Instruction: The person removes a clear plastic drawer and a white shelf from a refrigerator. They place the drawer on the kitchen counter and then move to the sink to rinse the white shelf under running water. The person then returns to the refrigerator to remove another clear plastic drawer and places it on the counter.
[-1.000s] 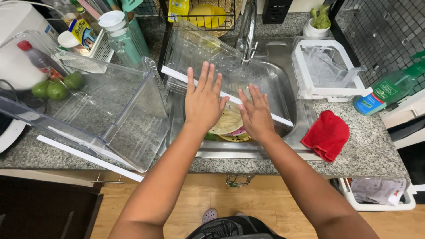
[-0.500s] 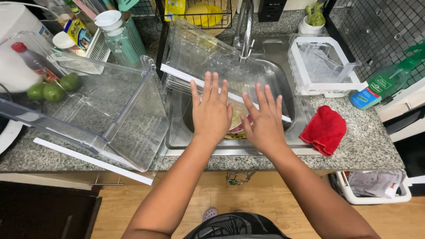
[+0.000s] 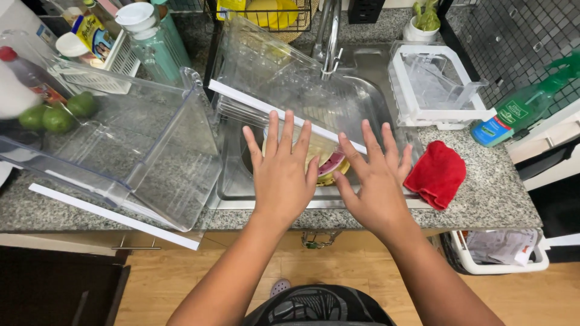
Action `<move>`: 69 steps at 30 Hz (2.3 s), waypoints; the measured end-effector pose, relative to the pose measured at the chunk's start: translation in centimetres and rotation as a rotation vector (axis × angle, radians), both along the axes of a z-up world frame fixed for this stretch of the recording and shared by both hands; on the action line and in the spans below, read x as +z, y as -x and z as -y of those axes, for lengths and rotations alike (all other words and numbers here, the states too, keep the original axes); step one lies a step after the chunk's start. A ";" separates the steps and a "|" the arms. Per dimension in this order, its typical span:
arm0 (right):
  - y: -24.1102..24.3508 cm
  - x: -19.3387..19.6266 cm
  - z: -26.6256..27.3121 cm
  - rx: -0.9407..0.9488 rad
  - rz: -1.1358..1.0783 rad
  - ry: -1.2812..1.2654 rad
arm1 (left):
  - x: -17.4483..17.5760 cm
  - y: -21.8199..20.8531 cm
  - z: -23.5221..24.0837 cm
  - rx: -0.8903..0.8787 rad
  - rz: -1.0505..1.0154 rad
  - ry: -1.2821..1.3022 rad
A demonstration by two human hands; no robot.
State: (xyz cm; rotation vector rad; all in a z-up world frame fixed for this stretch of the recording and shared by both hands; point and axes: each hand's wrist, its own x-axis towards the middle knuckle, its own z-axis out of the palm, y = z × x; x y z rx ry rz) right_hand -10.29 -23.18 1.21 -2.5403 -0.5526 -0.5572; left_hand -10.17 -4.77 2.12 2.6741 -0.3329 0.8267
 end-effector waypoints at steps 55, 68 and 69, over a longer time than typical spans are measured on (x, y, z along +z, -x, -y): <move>7.5 1.1 3.2 -0.265 -0.025 -0.020 | -0.4 5.6 2.0 -0.296 -0.118 0.048; 13.9 2.5 6.7 -0.473 -0.095 0.015 | 1.3 6.7 7.7 -0.521 -0.249 -0.019; 14.4 2.5 7.5 -0.501 -0.102 0.021 | 1.5 6.9 8.5 -0.533 -0.241 -0.031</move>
